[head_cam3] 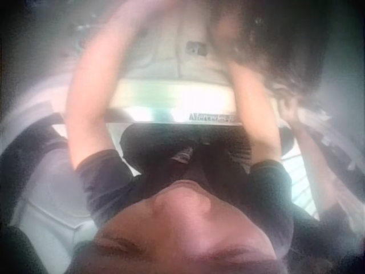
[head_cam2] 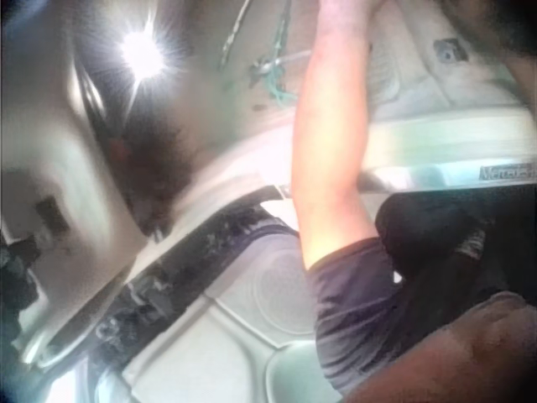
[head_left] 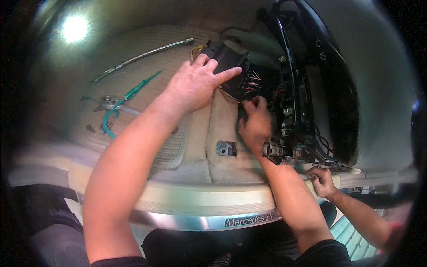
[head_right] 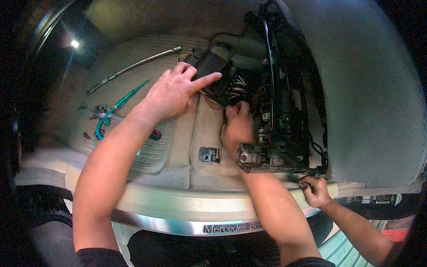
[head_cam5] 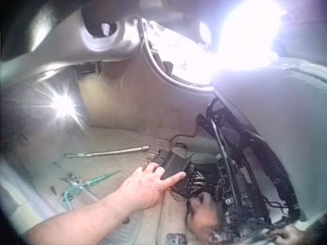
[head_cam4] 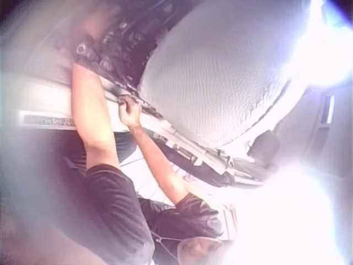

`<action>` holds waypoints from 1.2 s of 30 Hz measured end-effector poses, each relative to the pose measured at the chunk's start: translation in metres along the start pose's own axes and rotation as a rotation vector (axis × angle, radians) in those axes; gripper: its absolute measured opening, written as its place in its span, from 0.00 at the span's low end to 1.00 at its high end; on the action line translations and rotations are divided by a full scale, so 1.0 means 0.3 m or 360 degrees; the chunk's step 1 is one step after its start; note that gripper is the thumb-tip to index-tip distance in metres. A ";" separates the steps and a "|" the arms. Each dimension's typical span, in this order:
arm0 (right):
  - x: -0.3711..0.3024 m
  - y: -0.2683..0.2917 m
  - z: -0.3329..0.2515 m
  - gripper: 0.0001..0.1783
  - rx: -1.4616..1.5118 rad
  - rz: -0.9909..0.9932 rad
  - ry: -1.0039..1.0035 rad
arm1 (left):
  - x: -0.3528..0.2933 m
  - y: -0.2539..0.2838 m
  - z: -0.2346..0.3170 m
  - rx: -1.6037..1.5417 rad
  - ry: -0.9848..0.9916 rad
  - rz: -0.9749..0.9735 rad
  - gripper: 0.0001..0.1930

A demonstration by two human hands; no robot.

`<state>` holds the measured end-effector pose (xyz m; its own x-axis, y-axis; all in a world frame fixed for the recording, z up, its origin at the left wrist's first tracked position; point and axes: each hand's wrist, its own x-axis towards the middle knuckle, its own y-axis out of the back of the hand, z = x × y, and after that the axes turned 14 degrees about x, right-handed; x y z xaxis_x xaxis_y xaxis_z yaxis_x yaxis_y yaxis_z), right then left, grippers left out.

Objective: The person is working on the wiring and electronic components of a car seat. They disconnect and reconnect various wire harnesses and connectors, manipulating the seat's internal mechanisms. Tools such as a ratchet and screwdriver are visible on the floor mat nearby.

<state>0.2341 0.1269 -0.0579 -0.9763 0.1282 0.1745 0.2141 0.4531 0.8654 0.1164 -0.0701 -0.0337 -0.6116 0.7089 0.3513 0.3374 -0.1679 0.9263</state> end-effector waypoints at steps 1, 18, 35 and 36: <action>-0.014 -0.028 0.018 0.26 0.0077 -0.0034 -0.0037 | -0.001 -0.002 -0.002 -0.0021 0.0003 0.0008 0.42; -0.159 0.226 -0.185 0.10 -0.0209 -0.0742 0.0533 | -0.010 -0.055 -0.005 0.0129 0.0037 0.0130 0.44; -0.224 0.215 -0.125 0.16 0.0942 -0.1393 0.0201 | -0.025 -0.074 -0.014 0.0084 0.0074 0.0212 0.44; -0.238 0.210 -0.112 0.16 0.0959 -0.1412 -0.0018 | -0.022 -0.076 -0.013 0.0073 0.0067 0.0197 0.43</action>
<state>0.3161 0.1167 0.0000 -0.7911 -0.4541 -0.4098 -0.5882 0.7487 0.3058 0.1101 -0.0736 -0.0566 -0.5925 0.6552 0.4686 0.4438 -0.2199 0.8687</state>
